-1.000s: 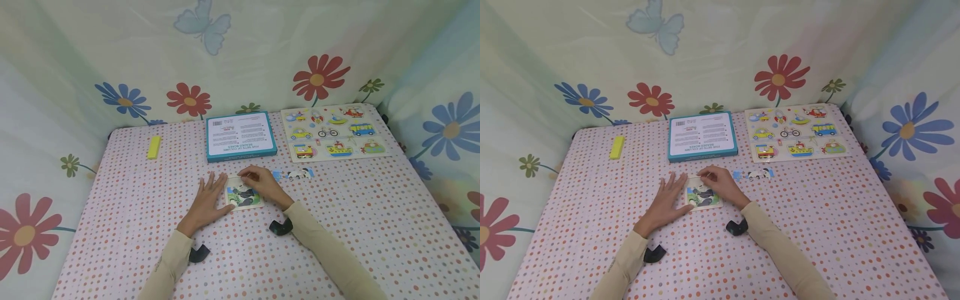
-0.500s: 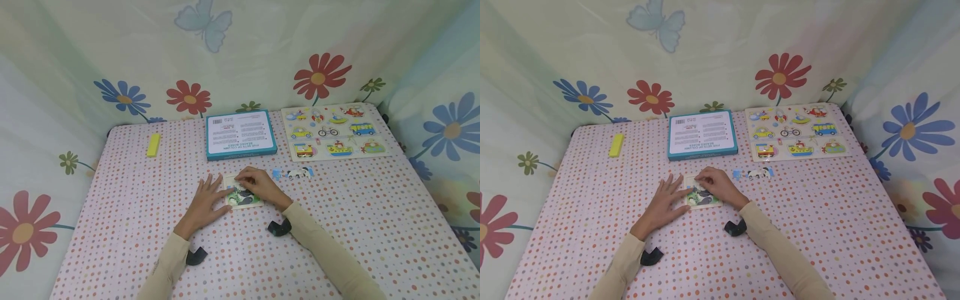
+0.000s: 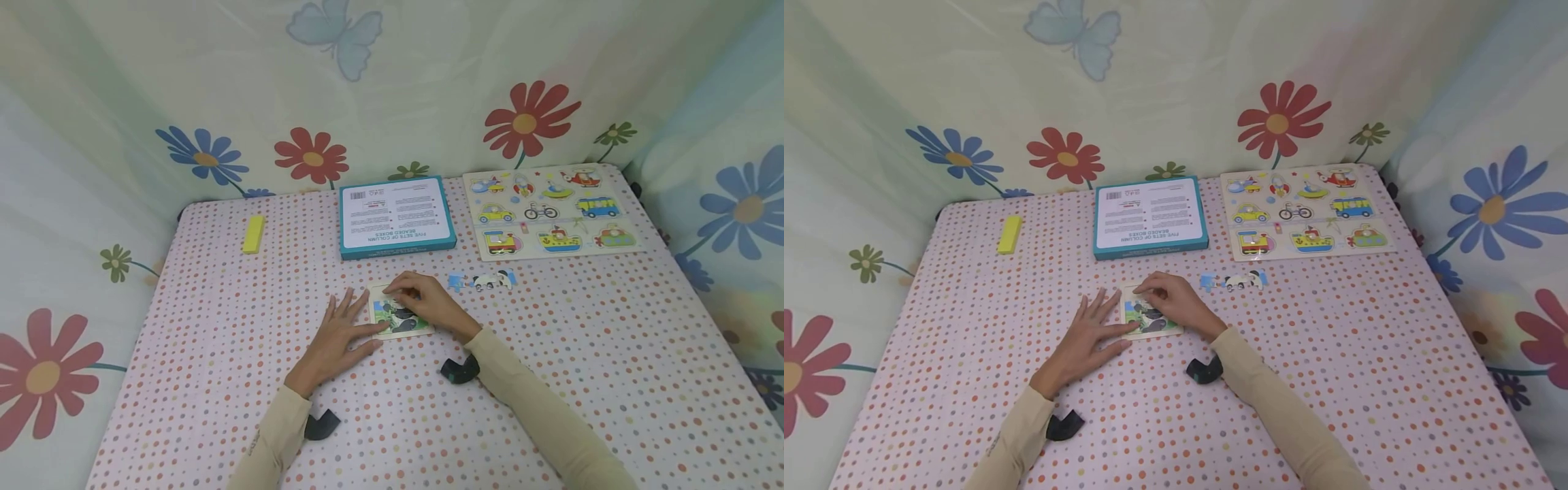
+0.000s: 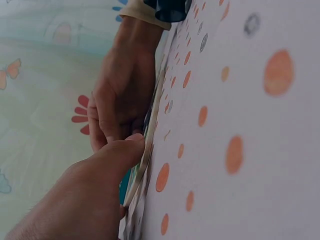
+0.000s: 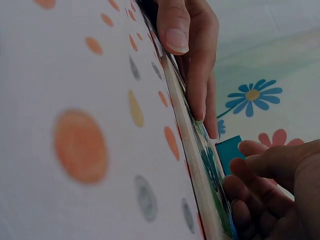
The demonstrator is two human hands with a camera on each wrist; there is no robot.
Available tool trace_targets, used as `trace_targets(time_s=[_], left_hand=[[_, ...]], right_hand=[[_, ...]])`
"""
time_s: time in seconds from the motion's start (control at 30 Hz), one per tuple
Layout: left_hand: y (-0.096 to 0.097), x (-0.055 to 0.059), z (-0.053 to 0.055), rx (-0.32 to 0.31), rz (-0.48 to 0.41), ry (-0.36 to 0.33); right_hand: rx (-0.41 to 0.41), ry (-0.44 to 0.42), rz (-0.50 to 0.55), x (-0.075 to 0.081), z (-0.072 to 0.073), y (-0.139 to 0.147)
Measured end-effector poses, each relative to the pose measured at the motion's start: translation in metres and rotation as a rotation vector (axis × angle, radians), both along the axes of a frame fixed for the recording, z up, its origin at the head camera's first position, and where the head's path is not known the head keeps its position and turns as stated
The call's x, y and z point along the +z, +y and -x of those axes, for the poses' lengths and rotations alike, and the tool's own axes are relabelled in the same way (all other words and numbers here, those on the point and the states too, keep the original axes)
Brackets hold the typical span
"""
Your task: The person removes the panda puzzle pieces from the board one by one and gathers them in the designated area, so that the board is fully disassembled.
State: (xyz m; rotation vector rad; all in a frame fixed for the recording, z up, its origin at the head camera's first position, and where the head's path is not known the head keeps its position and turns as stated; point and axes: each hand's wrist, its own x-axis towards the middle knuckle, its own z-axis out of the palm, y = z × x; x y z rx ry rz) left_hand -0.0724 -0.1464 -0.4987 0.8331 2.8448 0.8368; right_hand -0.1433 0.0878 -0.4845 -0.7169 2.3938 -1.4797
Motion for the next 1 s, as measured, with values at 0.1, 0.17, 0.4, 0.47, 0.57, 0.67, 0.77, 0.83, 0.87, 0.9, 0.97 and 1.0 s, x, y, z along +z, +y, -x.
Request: trace_targets(time_s=[0.1,0.17,0.4,0.47,0.57,0.67,0.77,0.83,0.87,0.9,0.97,1.0], left_hand=[[0.0000,0.0001,0.0003,-0.006,-0.011,0.007],[-0.0005,-0.0001,0.0004,-0.008,-0.015,0.014],[-0.0012,-0.0007,0.0008,-0.015,-0.011,0.013],[-0.0013,-0.0011,0.0008,-0.016,-0.013,0.018],[-0.0014,-0.0019,0.0009,-0.015,-0.015,0.023],[-0.0015,-0.0024,0.0009,-0.014,-0.018,0.021],[-0.0016,-0.0021,0.0008,-0.012,-0.022,0.012],[-0.0015,-0.0023,0.0007,-0.010,-0.025,0.011],[-0.0014,-0.0020,0.0007,-0.010,-0.027,0.012],[-0.0013,-0.0020,0.0006,-0.009,-0.029,0.012],[-0.0009,-0.0020,0.0006,-0.006,-0.030,0.013],[-0.0007,-0.0020,0.0006,-0.005,-0.031,0.013]], right_hand=[[0.023,-0.009,-0.010,0.0003,-0.0006,-0.0004],[0.048,0.005,-0.025,-0.0004,-0.0006,-0.0009],[0.084,0.063,-0.085,-0.0020,-0.0013,-0.0016],[0.083,0.061,-0.096,-0.0011,-0.0019,-0.0018],[0.079,0.051,-0.104,0.0006,-0.0026,-0.0019],[0.079,0.052,-0.109,0.0014,-0.0031,-0.0019],[0.081,0.054,-0.106,0.0013,-0.0030,-0.0014],[0.080,0.045,-0.094,0.0010,-0.0028,-0.0009],[0.079,0.039,-0.086,0.0007,-0.0025,-0.0007],[0.077,0.033,-0.079,0.0004,-0.0023,-0.0004],[0.071,0.024,-0.065,0.0000,-0.0019,0.0003],[0.068,0.020,-0.059,-0.0002,-0.0018,0.0005]])
